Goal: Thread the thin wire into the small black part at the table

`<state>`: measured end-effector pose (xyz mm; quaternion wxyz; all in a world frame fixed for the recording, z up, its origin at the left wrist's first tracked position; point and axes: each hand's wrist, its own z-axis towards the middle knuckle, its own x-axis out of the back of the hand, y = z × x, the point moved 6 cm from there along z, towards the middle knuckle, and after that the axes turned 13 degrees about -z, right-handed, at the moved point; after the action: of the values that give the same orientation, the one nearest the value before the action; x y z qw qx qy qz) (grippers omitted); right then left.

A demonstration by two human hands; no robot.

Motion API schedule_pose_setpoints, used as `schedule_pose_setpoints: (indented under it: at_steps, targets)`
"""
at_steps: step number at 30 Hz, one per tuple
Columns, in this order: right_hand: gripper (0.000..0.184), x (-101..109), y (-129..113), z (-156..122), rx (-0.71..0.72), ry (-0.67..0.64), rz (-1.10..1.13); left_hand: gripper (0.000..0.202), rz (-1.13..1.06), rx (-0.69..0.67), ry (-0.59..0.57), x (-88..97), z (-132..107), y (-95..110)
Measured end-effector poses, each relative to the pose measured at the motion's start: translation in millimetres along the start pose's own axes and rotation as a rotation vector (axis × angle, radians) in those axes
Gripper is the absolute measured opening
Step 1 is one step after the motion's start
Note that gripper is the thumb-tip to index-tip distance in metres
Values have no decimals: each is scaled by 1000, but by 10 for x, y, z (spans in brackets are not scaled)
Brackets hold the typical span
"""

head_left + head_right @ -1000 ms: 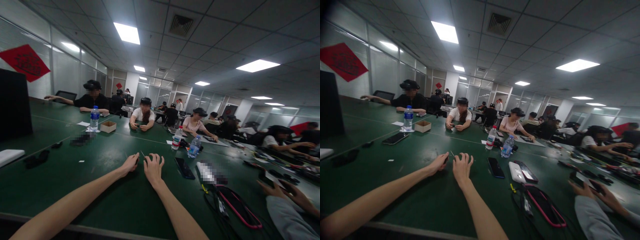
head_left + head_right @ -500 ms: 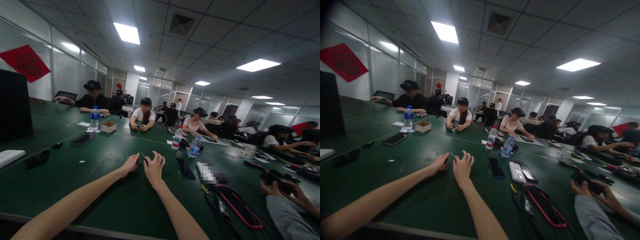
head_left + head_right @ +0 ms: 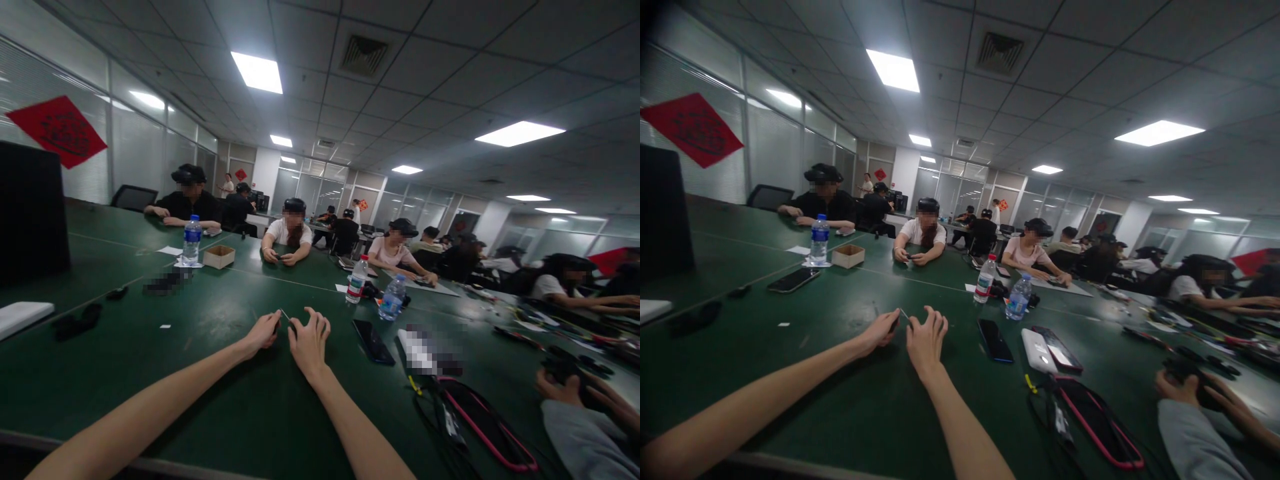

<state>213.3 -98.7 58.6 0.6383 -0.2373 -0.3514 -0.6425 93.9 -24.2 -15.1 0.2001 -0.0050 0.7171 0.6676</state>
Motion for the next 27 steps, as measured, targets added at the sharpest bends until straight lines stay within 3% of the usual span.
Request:
schedule_pose_setpoints:
  at_steps: [16, 27]
  targets:
    - [23, -41, 4, 13, 10, -31, 20, 52, 15, -7, 0, 11, 35, -25]
    - [20, -64, 1, 19, 17, 14, 50, 50, 2, 5, -9, -6, 14, -7]
